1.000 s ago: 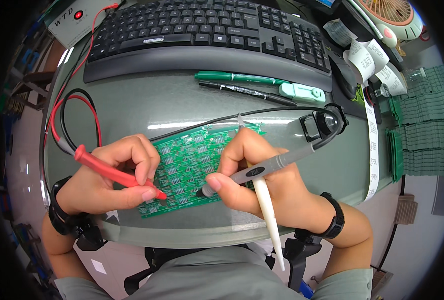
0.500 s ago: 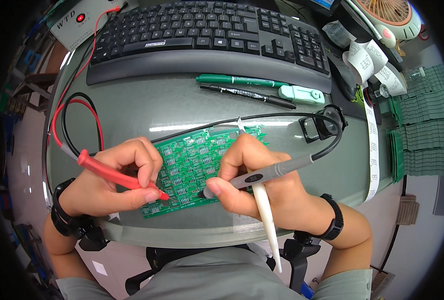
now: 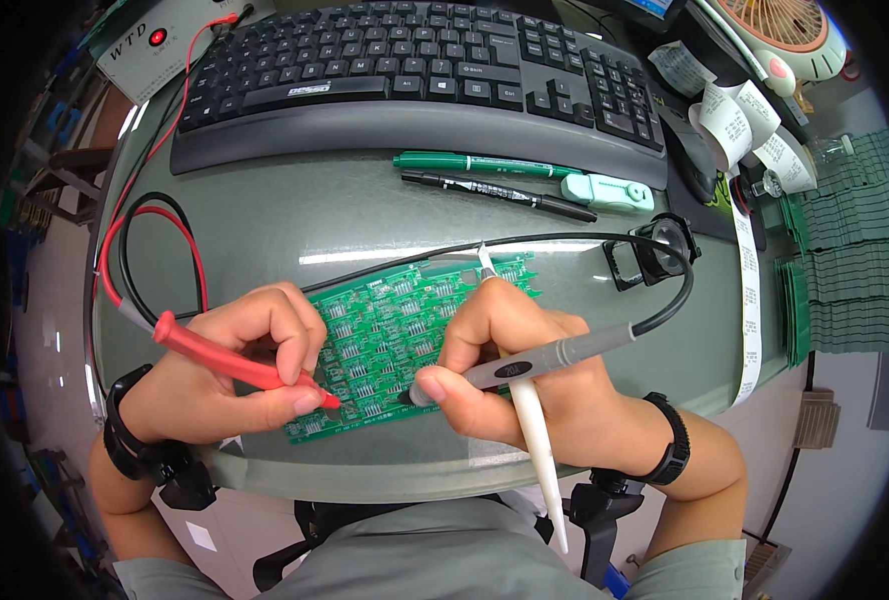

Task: Testing and inspecting printed circuit boards using multimeter probes and a computer interface.

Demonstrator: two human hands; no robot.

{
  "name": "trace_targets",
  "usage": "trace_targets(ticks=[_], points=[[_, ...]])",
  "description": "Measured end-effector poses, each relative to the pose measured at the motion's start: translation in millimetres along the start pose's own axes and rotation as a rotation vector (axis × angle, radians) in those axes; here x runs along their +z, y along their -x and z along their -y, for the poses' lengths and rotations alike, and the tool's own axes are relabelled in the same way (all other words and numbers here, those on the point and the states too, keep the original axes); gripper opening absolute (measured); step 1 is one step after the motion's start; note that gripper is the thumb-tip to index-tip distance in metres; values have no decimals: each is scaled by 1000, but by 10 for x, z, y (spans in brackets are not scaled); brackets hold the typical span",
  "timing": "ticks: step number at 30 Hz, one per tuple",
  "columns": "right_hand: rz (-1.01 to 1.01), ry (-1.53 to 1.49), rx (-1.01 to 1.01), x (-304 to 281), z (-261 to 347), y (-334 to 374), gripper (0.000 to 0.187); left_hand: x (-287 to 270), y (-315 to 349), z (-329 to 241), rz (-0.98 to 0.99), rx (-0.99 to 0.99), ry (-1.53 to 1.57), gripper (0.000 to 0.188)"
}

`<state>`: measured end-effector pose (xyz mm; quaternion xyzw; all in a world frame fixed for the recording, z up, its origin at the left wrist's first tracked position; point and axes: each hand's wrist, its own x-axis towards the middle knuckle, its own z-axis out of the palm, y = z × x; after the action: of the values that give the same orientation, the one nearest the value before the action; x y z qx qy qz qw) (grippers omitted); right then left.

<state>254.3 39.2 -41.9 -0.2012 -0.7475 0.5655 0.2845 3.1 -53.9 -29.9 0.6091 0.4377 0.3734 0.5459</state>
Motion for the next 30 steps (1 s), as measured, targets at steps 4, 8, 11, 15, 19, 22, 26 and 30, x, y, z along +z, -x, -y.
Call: trace_targets(ticks=[4,8,11,15,19,22,26,30], points=[[5,8,1,-10,3,-10,25,-1,4,15,-7,1,-8,24],[10,32,5,-10,-3,-3,25,-3,5,4,4,6,-44,24],[4,21,12,-3,-5,5,25,-1,4,6,7,16,-60,24],[7,41,18,-11,22,12,25,11,28,13,0,-54,35,23],[24,2,78,-40,105,-75,25,15,-41,-151,-9,-262,290,28],[150,11,32,51,275,-235,30,83,7,-315,83,-258,316,32],[213,37,76,38,416,-233,49,79,51,-173,102,-175,338,18],[410,240,-53,-193,366,-220,47,-55,83,-322,-49,-301,340,27]])
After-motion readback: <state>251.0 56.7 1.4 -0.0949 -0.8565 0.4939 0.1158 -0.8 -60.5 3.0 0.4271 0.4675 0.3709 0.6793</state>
